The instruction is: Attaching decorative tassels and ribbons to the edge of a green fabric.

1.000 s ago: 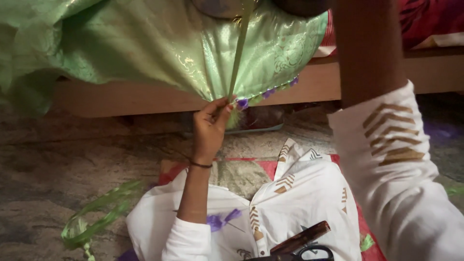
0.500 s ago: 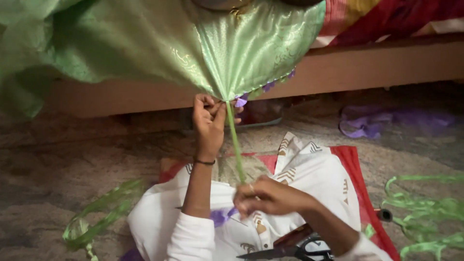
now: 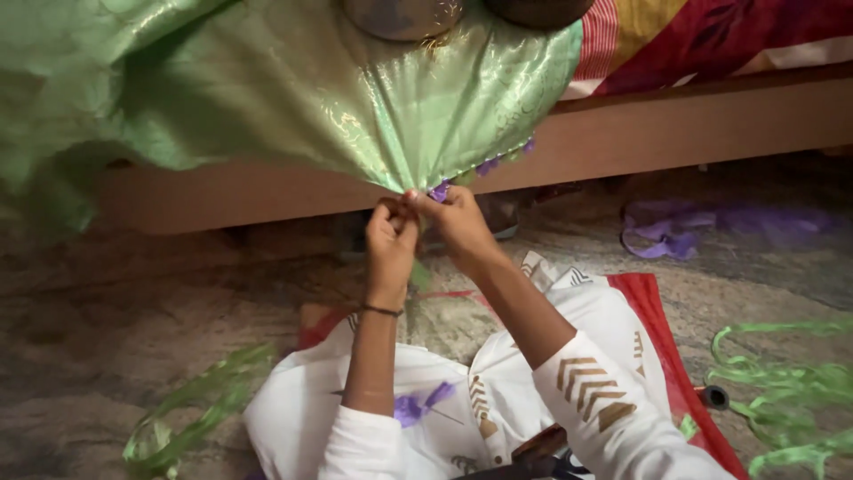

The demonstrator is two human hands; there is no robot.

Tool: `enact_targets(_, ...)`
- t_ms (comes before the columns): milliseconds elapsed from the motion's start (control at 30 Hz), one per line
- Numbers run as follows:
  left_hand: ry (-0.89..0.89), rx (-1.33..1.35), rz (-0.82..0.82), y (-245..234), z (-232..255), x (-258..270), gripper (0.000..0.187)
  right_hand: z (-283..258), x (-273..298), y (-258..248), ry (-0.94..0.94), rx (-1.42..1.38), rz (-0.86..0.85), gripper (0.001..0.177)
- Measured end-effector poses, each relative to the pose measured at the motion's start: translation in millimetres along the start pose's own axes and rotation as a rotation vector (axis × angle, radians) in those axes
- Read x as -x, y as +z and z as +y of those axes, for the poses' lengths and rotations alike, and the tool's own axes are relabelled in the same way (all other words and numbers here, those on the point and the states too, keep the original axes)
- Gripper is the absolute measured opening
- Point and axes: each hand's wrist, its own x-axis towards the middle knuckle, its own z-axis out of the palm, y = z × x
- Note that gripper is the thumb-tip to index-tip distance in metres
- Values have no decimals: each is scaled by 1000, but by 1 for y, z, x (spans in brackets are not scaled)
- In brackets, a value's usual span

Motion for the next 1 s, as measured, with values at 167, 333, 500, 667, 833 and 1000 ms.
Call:
enact_targets(167, 150, -189, -5, 6, 18, 4, 27, 36, 7, -4, -255, 277, 101, 24)
enact_targets(333, -90, 62, -52, 0, 19, -21, 14, 59, 22, -13, -292, 250, 105, 25)
enact_targets(500, -187, -6, -26, 13, 38, -21, 16, 25, 84, -20, -759, 1216, 135, 52)
enact_targets(667, -152, 55, -93, -4, 24, -29, 16, 99, 186, -153, 272, 1718, -608, 51)
enact_targets(833, -333, 59, -95, 4, 44, -28, 23, 117, 230, -208, 740, 1757, -1005, 38)
enact_targets(1000, -400, 93, -153, -1, 46, -32, 24, 31, 171, -169, 777, 1159, -37, 52)
